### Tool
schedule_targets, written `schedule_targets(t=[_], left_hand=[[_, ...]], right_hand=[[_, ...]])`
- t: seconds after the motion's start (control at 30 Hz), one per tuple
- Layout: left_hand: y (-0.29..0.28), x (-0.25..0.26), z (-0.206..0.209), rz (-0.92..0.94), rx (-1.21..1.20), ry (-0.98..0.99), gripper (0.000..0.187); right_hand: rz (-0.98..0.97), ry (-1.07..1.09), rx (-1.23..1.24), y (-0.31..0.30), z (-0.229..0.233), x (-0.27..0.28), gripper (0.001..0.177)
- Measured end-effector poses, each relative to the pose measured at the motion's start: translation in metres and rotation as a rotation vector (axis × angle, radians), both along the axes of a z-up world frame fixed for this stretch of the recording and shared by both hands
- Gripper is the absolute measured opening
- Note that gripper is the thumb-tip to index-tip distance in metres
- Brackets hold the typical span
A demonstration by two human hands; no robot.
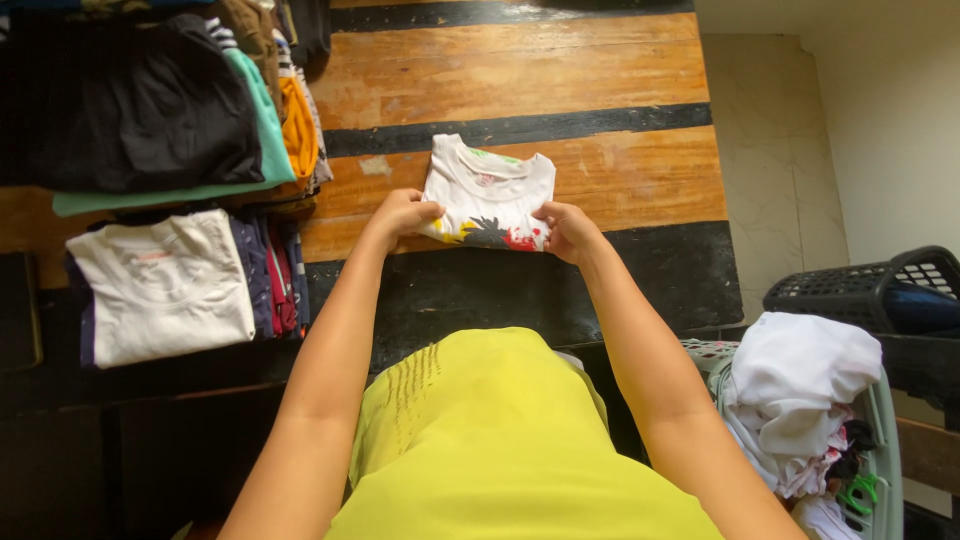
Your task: Folding various items of clothing and organizing them into stacks on a wooden table.
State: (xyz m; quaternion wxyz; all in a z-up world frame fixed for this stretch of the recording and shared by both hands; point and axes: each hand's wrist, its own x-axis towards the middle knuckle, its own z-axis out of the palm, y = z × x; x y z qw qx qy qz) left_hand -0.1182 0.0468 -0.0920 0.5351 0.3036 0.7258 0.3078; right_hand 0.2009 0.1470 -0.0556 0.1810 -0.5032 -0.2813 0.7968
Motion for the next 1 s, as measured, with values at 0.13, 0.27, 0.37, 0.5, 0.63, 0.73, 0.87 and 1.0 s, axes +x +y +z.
schedule_targets(t=[0.13,0.27,0.37,0.5,0.63,0.73,0.87,1.0], left_hand=[[-0.049,0.016,0.016,0.134,0.068,-0.625,0.05],[-0.096,0.03,0.021,0.203,0.245,-0.524,0.062],[-0.125,0.026,0.017,0.254,0.321,-0.396,0.062],[-0.169,-0.026,0.108,0.408,0.462,-0.449,0.073],[-0.227,-0.092,0.193,0.47,0.666,-0.33,0.06],[-0.268,-0.141,0.226,0.494,0.77,-0.181,0.05],[-0.318,-0.19,0.254,0.524,0.881,0.0,0.041],[-0.348,-0.229,0.214,0.541,0.857,0.117,0.039]], right_hand=[[0.093,0.135,-0.23,-0.036,0.034,-0.012,0.044],[0.184,0.107,-0.261,-0.06,0.033,-0.027,0.039],[0.312,0.053,-0.174,-0.064,0.037,-0.043,0.036],[0.47,0.101,-0.084,-0.069,0.084,-0.102,0.034],[0.616,0.293,0.023,-0.094,0.127,-0.183,0.031],[0.653,0.444,0.072,-0.125,0.15,-0.244,0.032],[0.64,0.572,0.184,-0.173,0.169,-0.313,0.033],[0.625,0.566,0.272,-0.208,0.139,-0.352,0.036]])
